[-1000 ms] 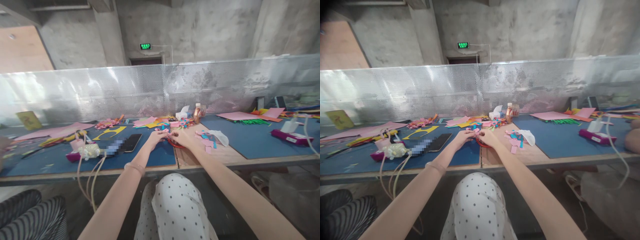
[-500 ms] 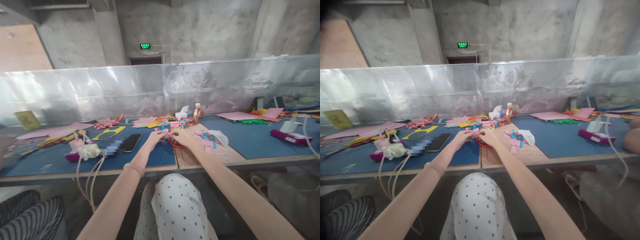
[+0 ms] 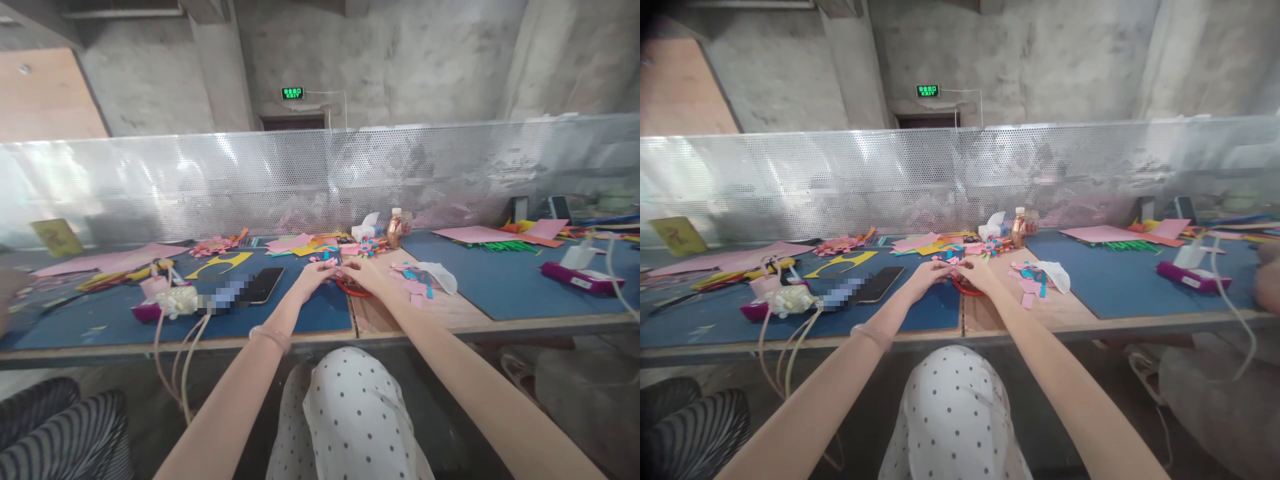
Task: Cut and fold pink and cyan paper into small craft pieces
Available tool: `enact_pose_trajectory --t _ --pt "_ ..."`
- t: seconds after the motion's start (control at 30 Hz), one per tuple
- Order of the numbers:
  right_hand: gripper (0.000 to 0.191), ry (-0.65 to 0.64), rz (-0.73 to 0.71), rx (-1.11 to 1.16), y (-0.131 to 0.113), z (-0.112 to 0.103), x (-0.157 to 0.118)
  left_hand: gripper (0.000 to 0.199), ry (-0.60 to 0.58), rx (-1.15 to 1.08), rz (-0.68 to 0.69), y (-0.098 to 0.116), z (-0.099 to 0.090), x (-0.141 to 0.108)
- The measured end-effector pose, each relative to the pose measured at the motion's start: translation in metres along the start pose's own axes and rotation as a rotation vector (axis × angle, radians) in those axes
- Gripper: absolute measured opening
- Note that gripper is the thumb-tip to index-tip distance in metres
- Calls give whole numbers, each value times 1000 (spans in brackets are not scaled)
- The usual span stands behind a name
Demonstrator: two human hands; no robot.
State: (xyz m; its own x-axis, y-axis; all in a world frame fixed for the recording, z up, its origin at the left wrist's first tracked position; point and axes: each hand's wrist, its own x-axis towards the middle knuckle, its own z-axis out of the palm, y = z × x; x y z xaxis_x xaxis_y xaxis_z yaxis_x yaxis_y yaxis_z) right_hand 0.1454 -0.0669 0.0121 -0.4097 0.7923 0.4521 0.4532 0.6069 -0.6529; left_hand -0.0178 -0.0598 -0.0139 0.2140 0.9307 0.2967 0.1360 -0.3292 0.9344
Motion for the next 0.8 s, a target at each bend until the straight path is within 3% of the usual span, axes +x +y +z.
enact_pose_trajectory --t 0.8 --pt "17 17 79 124 21 0 7 26 23 -160 26 2 2 -1"
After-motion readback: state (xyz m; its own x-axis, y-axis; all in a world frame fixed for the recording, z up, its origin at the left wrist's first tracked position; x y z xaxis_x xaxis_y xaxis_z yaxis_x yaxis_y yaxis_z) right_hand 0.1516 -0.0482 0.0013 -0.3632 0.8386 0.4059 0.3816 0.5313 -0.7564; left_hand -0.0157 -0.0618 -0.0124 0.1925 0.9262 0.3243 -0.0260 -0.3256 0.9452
